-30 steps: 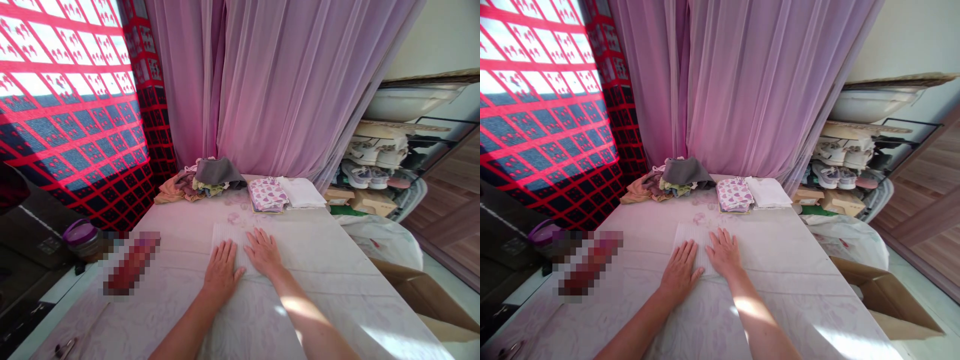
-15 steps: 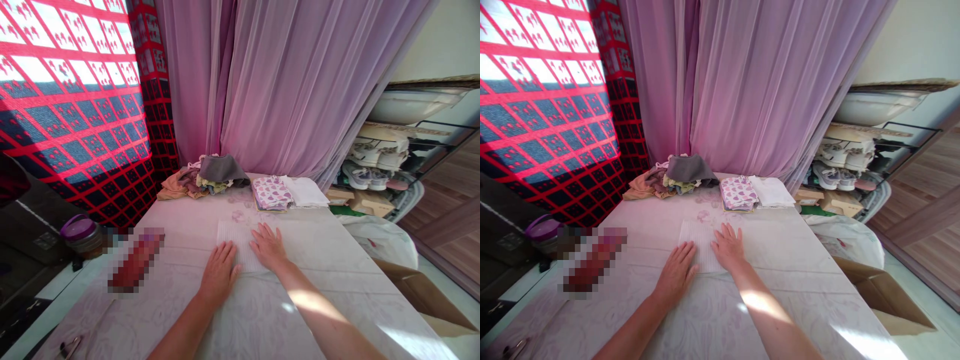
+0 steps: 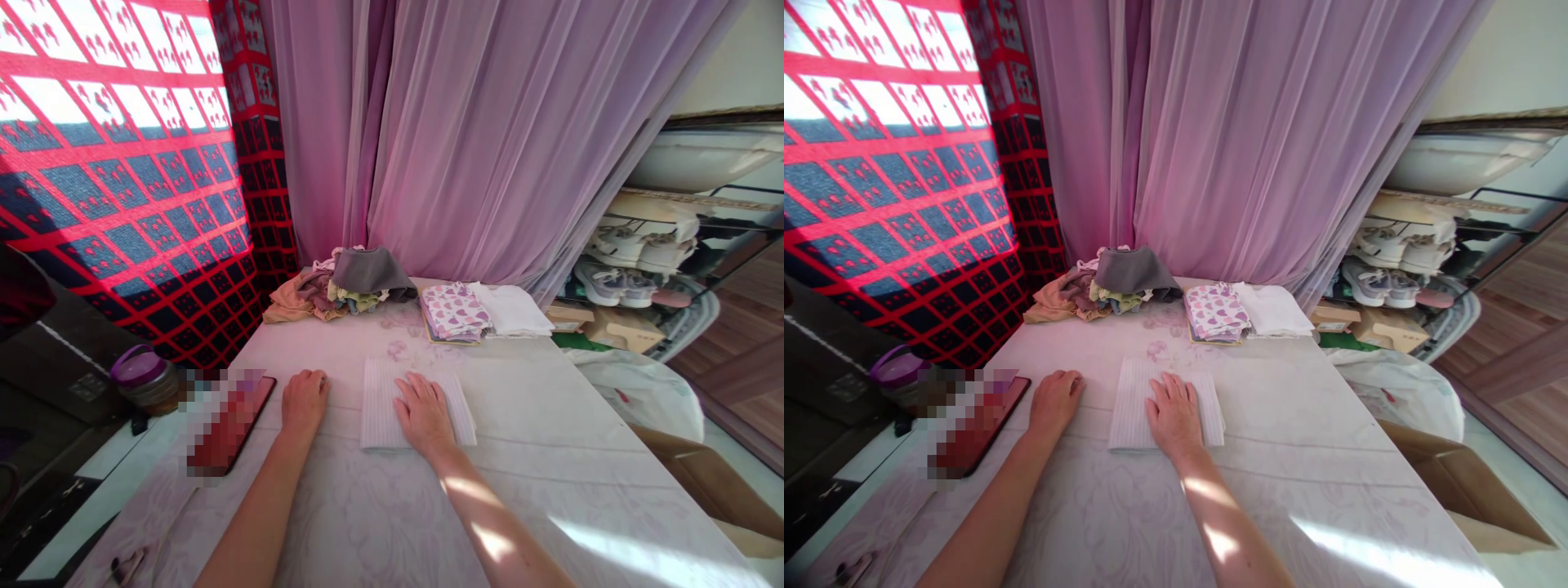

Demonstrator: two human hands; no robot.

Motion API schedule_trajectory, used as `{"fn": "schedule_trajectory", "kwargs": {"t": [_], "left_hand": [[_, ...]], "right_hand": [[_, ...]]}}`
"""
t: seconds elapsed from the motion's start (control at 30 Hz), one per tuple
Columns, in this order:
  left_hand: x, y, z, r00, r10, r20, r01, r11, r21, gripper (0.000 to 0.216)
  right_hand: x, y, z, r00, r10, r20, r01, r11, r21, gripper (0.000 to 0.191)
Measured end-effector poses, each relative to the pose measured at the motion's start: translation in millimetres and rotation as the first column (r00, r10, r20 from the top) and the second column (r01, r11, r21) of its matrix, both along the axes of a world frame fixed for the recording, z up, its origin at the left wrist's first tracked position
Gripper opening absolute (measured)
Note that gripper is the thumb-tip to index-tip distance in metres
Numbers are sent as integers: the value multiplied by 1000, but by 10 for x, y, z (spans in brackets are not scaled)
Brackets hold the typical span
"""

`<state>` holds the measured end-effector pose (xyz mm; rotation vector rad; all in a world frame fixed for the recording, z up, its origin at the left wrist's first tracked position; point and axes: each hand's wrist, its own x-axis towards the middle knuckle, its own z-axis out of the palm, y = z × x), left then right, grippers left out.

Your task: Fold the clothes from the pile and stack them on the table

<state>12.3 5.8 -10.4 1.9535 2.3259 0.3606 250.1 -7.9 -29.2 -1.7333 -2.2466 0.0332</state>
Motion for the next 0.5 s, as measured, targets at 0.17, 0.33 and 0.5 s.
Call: {"fn": "schedule_trajectory", "kwargs": {"t": [0.17, 0.33, 0.5], "left_hand": [[-69, 142, 73, 987, 62, 149, -63, 998, -3, 20], [-349, 307, 219, 942, 247, 226, -291, 937, 193, 43], [-191, 233, 166, 955, 251, 156, -288, 908, 305, 73]], "right_hand": [[-8, 13, 5, 1000, -6, 0, 6, 1000, 4, 40], [-9, 14, 2, 1000, -5, -6, 5, 1000, 10, 40], [-13, 10, 6, 1000, -14, -14, 14, 1000, 13, 40]]}}
